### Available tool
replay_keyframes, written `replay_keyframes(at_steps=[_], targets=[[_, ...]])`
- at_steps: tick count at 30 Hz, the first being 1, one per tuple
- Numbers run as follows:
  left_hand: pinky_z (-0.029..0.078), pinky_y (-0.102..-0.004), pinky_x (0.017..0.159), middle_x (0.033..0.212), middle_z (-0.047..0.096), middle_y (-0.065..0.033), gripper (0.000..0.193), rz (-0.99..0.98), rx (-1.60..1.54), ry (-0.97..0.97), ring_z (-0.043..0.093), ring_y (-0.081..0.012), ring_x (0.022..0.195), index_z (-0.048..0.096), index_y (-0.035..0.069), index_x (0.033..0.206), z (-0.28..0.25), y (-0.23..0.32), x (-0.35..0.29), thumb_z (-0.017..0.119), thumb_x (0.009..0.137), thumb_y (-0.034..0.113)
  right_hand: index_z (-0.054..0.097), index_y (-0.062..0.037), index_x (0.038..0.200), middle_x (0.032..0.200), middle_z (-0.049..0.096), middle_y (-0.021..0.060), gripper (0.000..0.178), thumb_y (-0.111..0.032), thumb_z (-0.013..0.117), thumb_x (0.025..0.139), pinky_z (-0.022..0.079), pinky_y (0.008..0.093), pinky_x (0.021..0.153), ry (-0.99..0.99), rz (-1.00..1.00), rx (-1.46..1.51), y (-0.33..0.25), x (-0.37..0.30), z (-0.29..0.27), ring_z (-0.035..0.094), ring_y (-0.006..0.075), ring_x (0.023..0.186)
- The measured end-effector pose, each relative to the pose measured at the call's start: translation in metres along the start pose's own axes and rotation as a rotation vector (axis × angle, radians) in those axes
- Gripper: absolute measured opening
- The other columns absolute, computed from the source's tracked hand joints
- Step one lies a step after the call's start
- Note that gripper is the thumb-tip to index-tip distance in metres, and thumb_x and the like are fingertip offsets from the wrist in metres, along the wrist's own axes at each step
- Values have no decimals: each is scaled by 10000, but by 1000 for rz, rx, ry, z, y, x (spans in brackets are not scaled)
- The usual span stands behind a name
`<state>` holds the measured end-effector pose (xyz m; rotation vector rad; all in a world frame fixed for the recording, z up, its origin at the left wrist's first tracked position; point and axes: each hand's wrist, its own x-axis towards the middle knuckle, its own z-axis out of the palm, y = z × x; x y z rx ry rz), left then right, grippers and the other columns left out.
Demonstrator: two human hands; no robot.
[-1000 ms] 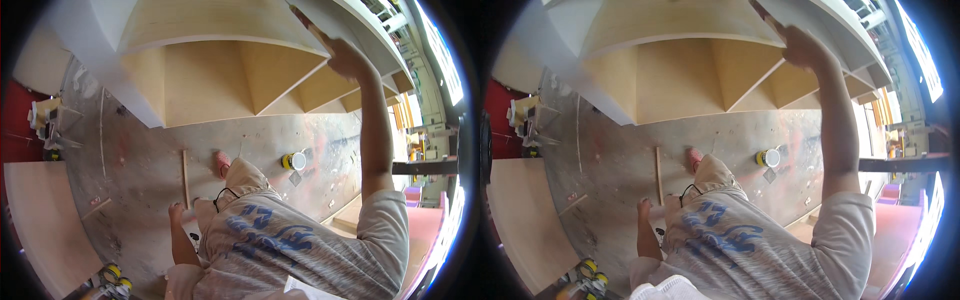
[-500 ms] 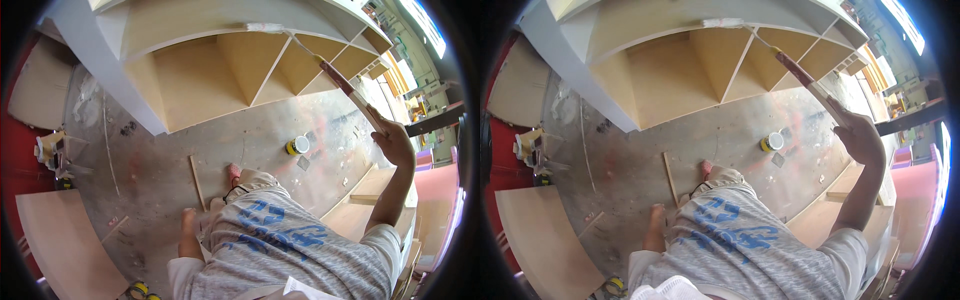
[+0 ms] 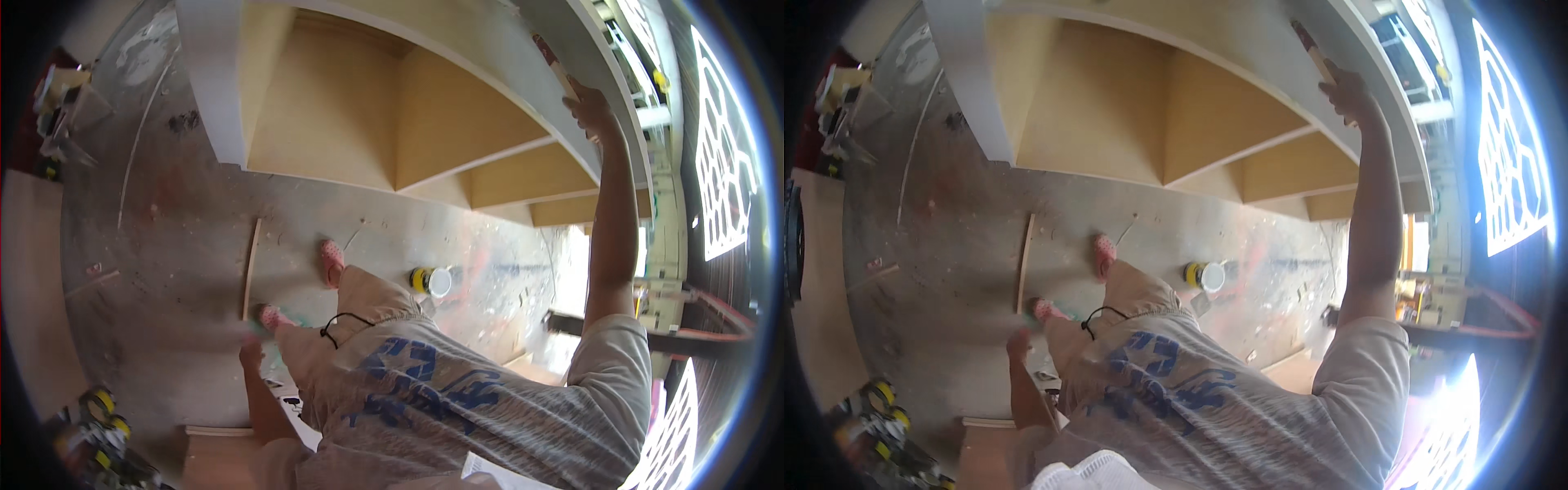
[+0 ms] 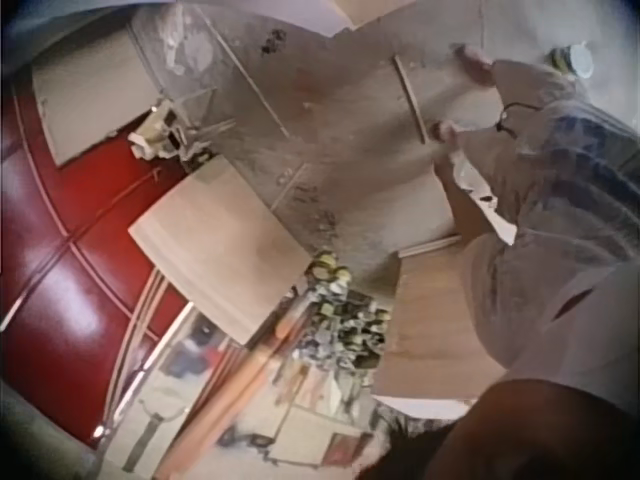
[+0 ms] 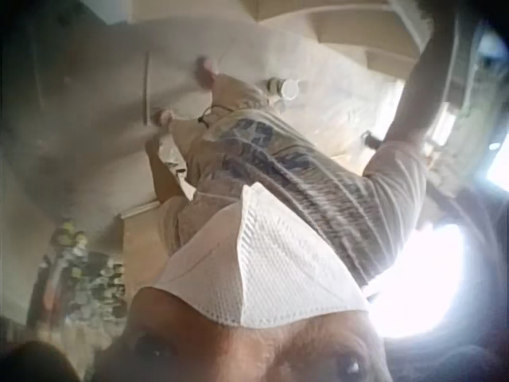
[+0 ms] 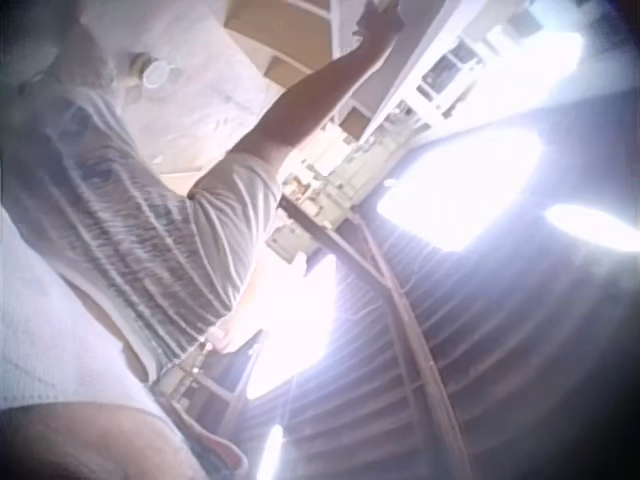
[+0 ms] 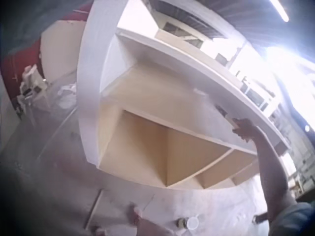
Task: The person paints a wooden cabinet by dipping a paint roller into a paint can and applying paint across the surfaces of the cabinet.
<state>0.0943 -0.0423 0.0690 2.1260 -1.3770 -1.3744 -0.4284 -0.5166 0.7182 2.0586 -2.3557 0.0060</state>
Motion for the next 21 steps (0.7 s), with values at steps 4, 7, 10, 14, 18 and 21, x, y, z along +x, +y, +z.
replay_keyframes(at_steps=[4,7,10,14,18,21], targets=[[465,-323,509,722,585,-82,167,-547,-580,19,562,-193,582,571,19,791,49,24,-45,578,705,161,448,-157,1198,571,516,37,422,-195,521,784,348,247,341,94,315,284,-10,117,14,438,73,403],[490,-281,515,785,580,-105,229,-752,-831,222,562,-178,609,551,-27,877,85,71,-61,592,718,133,472,-167,1177,555,510,37,386,-237,497,798,362,244,350,146,90,282,1,172,31,450,82,409],[474,-277,510,844,580,-126,296,-803,-861,219,574,-189,675,509,-19,989,111,113,-65,565,744,136,486,-187,1159,590,533,42,355,-276,457,817,407,262,391,273,-253,165,2,242,40,486,106,435],[491,-287,532,857,565,-140,294,-739,-904,253,569,-195,699,496,-45,985,130,155,-52,569,740,101,476,-199,1150,712,594,95,350,-323,425,827,468,356,574,531,-633,-334,-24,345,35,578,227,599],[507,-300,582,914,564,-145,320,-711,-860,247,573,-214,767,491,-39,1018,129,175,-35,560,738,99,423,-230,1183,824,599,131,363,-343,382,840,440,396,698,316,-297,-550,-13,378,28,577,287,762],[496,-278,517,863,554,-137,298,-649,-829,256,562,-188,703,493,-44,996,124,183,-20,562,744,100,231,-269,1284,865,585,190,466,-270,374,840,449,423,707,280,-252,-623,37,369,28,571,324,812]])
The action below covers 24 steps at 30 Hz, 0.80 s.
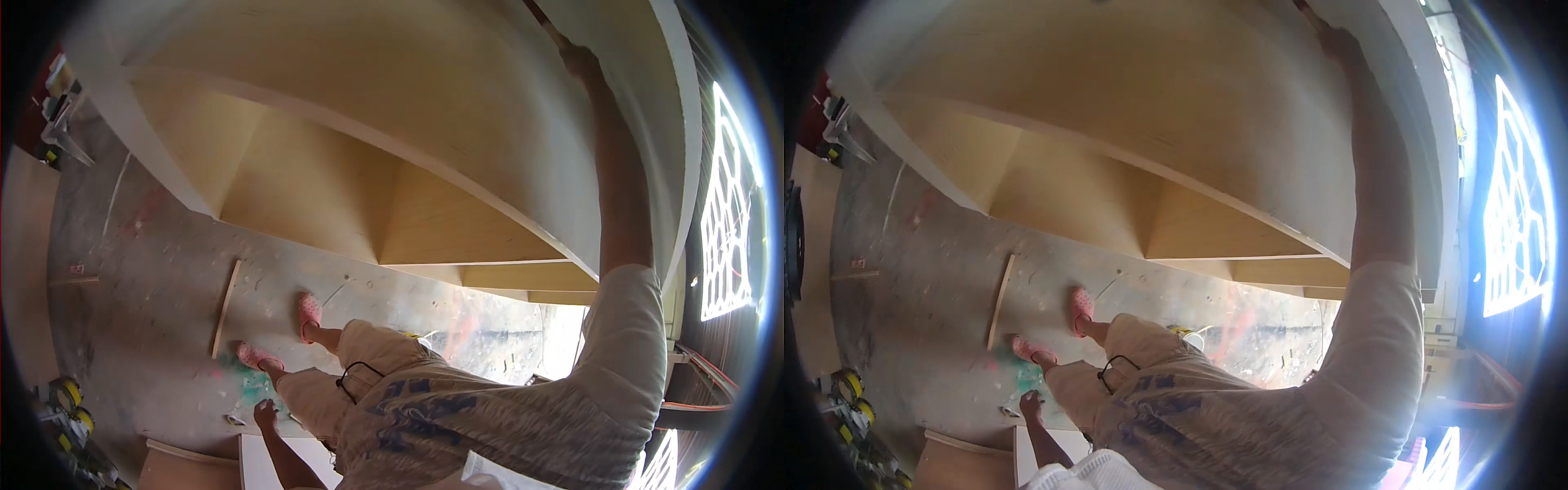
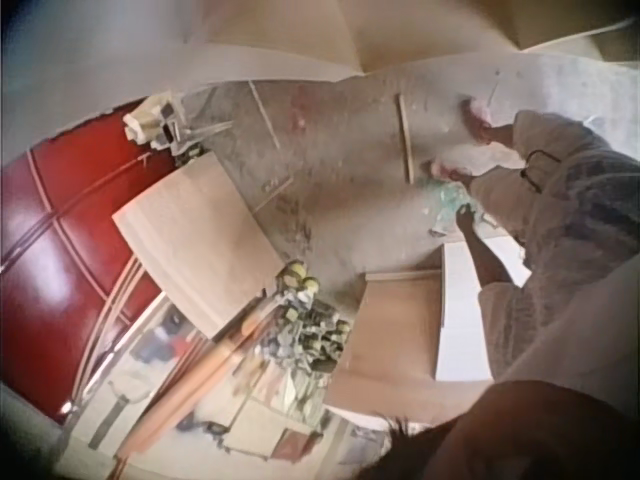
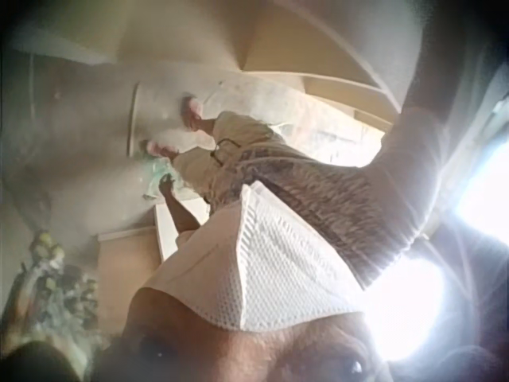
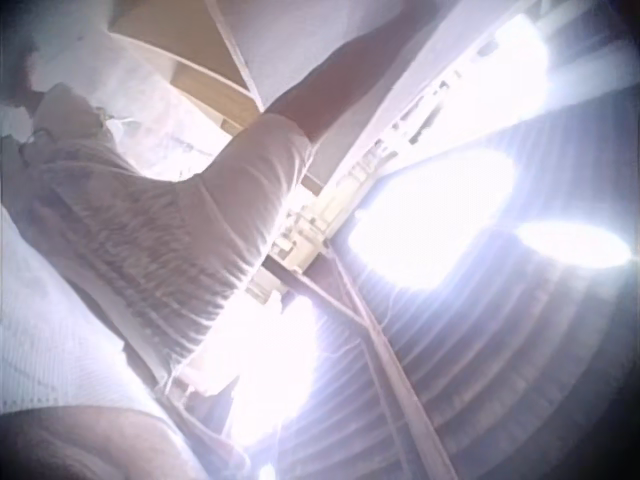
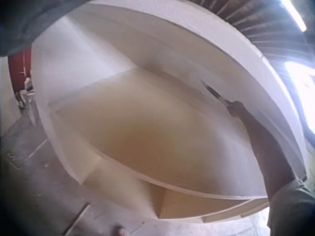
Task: The person paints a wooden cabinet by dipping a paint roller into a paint can and applying paint across the surfaces of the cabinet.
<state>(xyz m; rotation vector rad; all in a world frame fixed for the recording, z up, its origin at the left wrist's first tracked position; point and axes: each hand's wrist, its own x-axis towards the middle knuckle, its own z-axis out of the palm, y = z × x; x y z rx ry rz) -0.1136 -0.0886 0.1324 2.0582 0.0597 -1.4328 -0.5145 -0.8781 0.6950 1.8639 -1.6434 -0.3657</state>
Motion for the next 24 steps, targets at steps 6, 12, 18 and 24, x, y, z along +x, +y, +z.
replay_keyframes(at_steps=[6,12,18,24], targets=[[490,-279,510,882,548,-136,284,-58,46,28,564,-191,708,497,-39,976,10,36,20,572,738,95,286,-243,1274,971,546,208,440,-352,326,849,420,416,757,-206,187,-45,104,-75,75,545,343,867],[489,-291,520,957,534,-141,318,56,10,51,555,-213,727,494,-34,997,15,53,47,585,730,109,338,-222,1246,996,545,186,422,-343,343,842,419,431,760,-30,148,-115,161,-122,108,540,341,873],[489,-292,526,976,534,-157,344,93,255,1,562,-228,725,498,-41,1007,13,26,77,588,732,145,385,-99,1194,1017,535,182,425,-295,415,818,416,434,759,109,125,195,92,-101,52,522,352,899],[500,-289,508,923,547,-147,307,74,24,16,570,-195,727,489,-50,1008,19,22,55,576,758,106,313,-174,1224,957,563,177,438,-208,441,806,436,431,736,262,52,264,-34,-26,-7,545,350,874]])
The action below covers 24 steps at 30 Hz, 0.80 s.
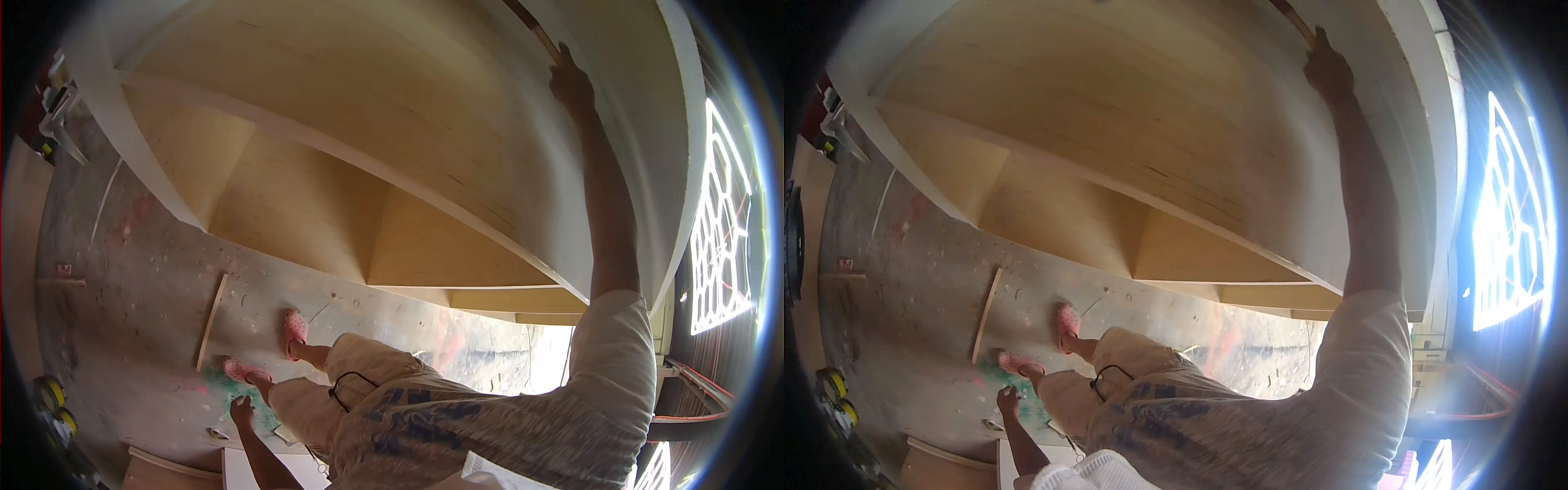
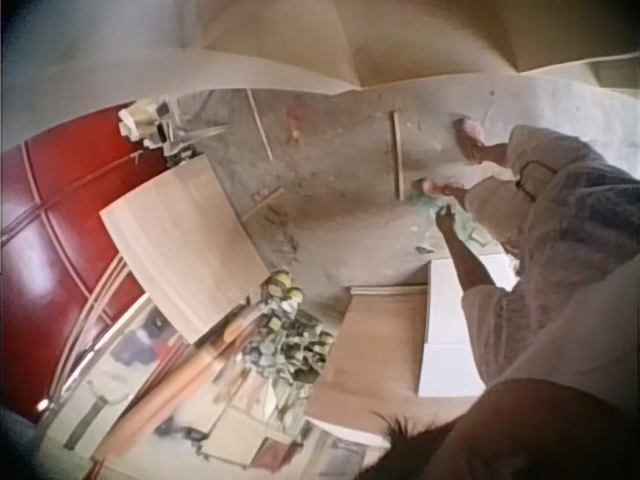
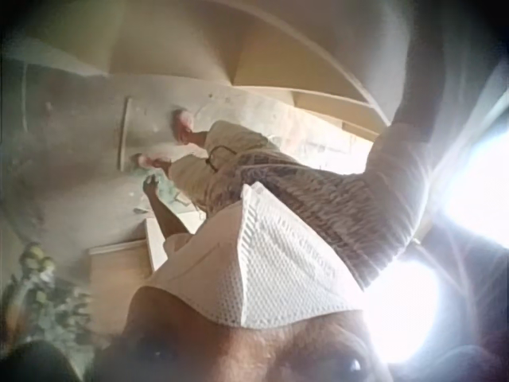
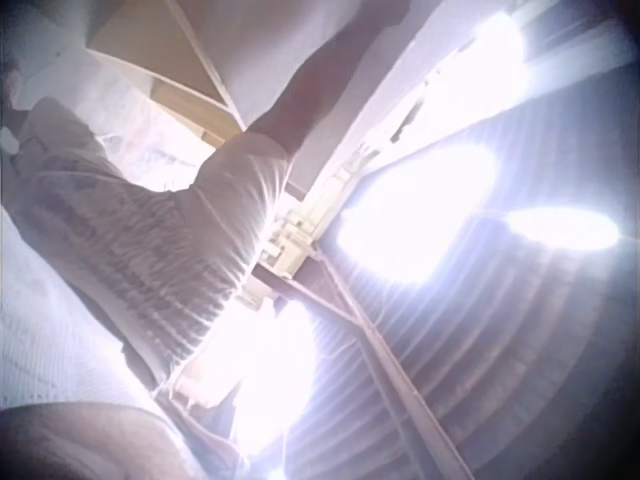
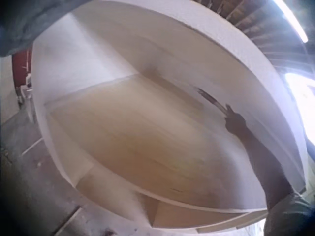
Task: The person paints a wooden cabinet by dipping a paint roller into a paint can and applying paint across the surfaces of the cabinet.
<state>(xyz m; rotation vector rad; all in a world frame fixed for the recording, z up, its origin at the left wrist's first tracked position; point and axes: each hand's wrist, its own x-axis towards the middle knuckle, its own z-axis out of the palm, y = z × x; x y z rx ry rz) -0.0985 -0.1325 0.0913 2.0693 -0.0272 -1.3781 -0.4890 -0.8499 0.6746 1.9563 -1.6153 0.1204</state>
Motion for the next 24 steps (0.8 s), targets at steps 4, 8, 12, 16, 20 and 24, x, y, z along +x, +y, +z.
replay_keyframes(at_steps=[4,8,12,16,20,24], targets=[[485,-286,493,936,542,-141,333,-73,2,63,555,-209,682,506,-42,984,-5,-11,-17,600,720,137,246,-179,1266,997,556,164,502,-180,432,800,433,430,765,85,-157,-5,-36,67,21,541,342,900],[494,-302,522,920,556,-151,350,-121,-10,96,560,-219,723,509,-37,985,-5,-57,-21,610,706,148,180,-146,1308,1026,552,147,574,-144,430,791,435,428,772,197,-396,-123,-44,101,24,544,337,897],[493,-312,542,826,582,-133,329,-119,156,105,580,-216,718,489,-36,1012,0,-84,-15,578,726,101,208,-265,1291,1031,548,158,578,-80,396,778,427,423,797,-29,-16,-143,-31,76,8,534,331,927],[485,-297,518,857,563,-122,298,-177,-160,13,561,-198,694,492,-30,981,12,-61,-17,571,727,103,208,-301,1285,1025,547,159,584,-73,392,779,427,421,798,-87,130,-212,31,18,-1,536,318,931],[479,-326,558,969,530,-147,346,-99,-137,-52,549,-213,764,484,-37,1019,15,-20,-12,583,722,111,255,-293,1275,1086,515,164,502,-169,379,805,396,440,841,-226,276,-336,104,-35,-1,497,309,1013],[484,-324,554,973,532,-140,332,-46,-129,-50,551,-208,774,493,-32,1008,8,-4,6,593,732,125,304,-253,1271,848,561,84,446,-197,408,841,474,334,609,-238,407,40,119,-85,-21,559,194,699]])
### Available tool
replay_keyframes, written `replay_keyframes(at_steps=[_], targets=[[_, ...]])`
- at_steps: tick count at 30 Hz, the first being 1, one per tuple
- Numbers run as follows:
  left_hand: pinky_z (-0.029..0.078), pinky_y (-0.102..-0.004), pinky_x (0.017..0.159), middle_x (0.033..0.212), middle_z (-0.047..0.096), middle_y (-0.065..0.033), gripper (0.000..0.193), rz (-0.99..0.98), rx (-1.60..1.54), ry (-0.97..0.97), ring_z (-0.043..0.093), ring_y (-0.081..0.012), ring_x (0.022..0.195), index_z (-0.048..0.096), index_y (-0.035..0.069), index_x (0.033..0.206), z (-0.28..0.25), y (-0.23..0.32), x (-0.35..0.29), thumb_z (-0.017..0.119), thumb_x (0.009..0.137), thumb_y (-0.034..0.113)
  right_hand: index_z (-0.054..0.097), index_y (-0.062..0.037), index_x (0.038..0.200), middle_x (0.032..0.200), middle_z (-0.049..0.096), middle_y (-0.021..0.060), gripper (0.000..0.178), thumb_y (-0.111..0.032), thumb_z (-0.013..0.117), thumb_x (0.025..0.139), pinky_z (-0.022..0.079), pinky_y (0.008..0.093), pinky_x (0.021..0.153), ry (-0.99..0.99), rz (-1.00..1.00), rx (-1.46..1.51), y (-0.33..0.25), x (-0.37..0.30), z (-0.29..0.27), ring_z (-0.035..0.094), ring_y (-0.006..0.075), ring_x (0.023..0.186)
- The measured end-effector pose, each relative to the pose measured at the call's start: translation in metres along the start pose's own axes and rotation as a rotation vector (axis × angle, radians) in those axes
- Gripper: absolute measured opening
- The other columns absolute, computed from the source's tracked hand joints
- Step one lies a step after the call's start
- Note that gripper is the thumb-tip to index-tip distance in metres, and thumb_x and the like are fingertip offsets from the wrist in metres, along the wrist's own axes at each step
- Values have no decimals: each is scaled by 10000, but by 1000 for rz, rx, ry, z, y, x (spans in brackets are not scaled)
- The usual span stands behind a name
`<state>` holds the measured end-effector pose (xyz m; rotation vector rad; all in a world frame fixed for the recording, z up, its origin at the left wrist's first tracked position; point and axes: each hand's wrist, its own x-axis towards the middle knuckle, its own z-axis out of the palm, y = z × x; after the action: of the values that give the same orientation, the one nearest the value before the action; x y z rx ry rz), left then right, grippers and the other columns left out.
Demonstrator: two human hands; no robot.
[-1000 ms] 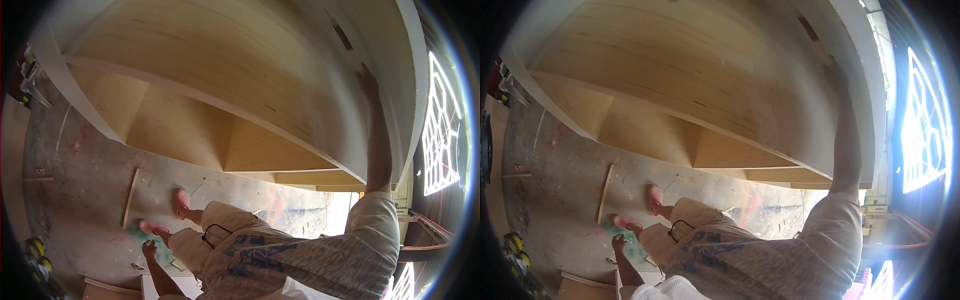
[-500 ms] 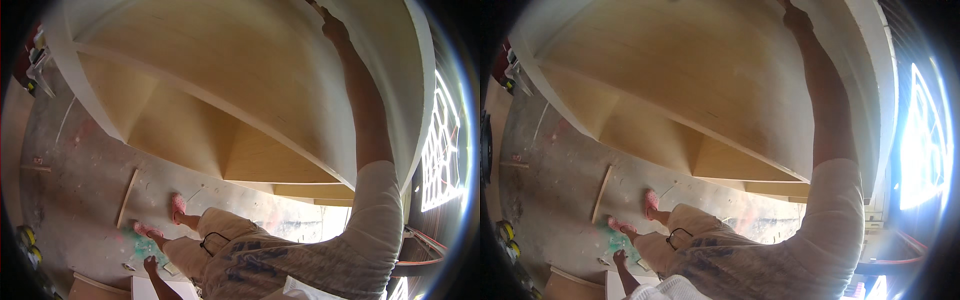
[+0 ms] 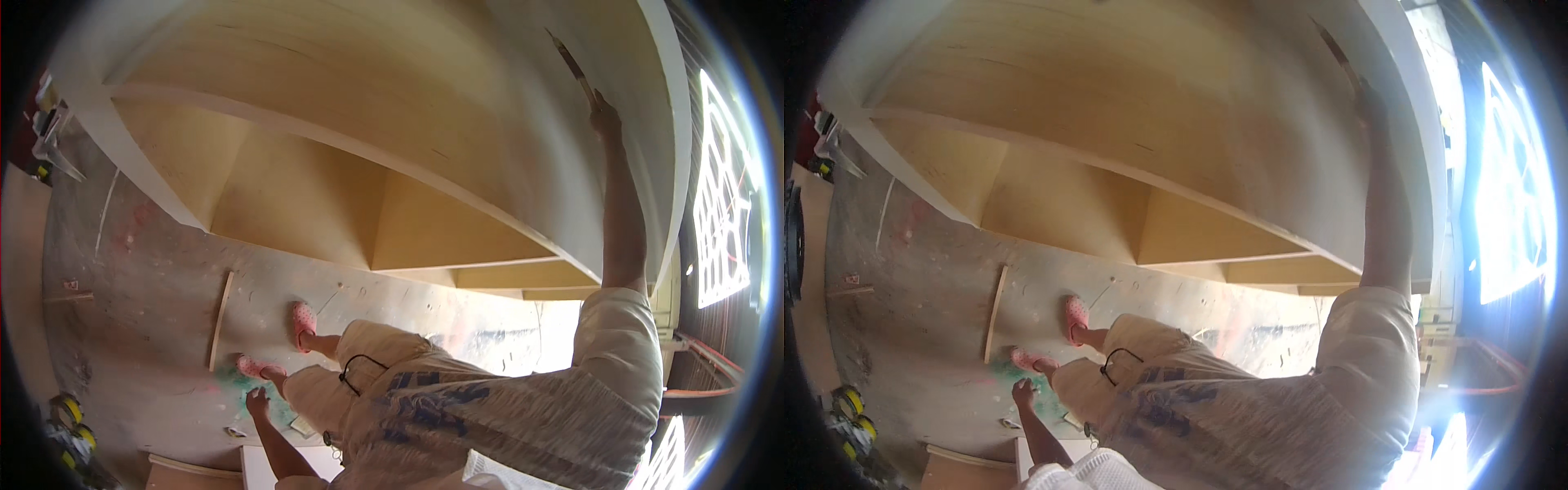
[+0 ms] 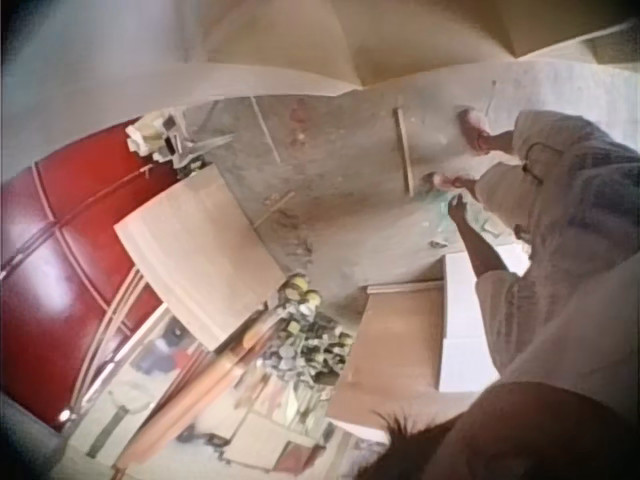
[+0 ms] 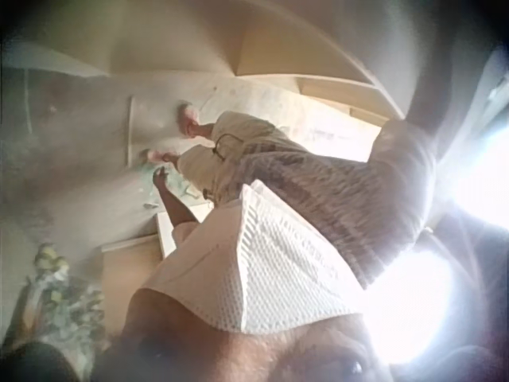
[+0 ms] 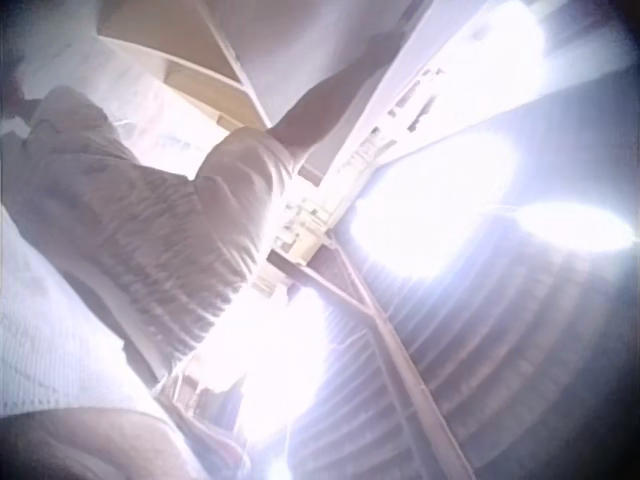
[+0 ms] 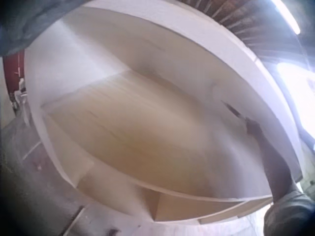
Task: The person paints a wooden cabinet by dipping a paint roller into a paint can and applying paint across the surfaces of the cabinet.
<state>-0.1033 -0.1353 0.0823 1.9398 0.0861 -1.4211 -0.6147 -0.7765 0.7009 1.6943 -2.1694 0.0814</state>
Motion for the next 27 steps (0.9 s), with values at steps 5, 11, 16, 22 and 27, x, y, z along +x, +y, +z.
replay_keyframes(at_steps=[5,11,16,22,27], targets=[[500,-320,521,901,553,-145,321,-19,53,-96,570,-221,720,485,-43,983,-10,14,20,601,724,105,449,-247,1194,647,438,-7,351,-334,416,855,389,219,404,-415,311,621,-26,-57,-46,403,67,458],[498,-320,526,887,560,-148,305,46,107,-49,576,-223,722,490,-53,987,-19,41,15,576,738,101,393,-233,1233,602,433,-2,407,-362,406,848,386,232,391,-277,45,441,-73,-118,-76,416,82,433],[476,-317,519,813,587,-124,269,187,309,-110,580,-216,653,543,-39,932,-41,59,6,586,723,126,279,-164,1292,637,502,62,551,-209,509,793,423,280,401,-435,-70,74,-49,-200,-99,471,115,437],[432,-335,505,712,580,-100,209,127,827,-268,553,-189,594,578,-45,797,-56,98,-17,562,724,151,225,-119,1305,753,521,201,616,-61,500,756,429,343,559,-459,-65,55,-6,-390,-198,496,224,540],[425,-371,509,691,563,-97,189,128,1002,-253,542,-196,583,570,-31,788,-66,136,-21,546,738,150,255,-80,1286,981,521,233,599,-34,509,746,386,392,775,-710,268,153,2,-515,-283,506,381,872]])
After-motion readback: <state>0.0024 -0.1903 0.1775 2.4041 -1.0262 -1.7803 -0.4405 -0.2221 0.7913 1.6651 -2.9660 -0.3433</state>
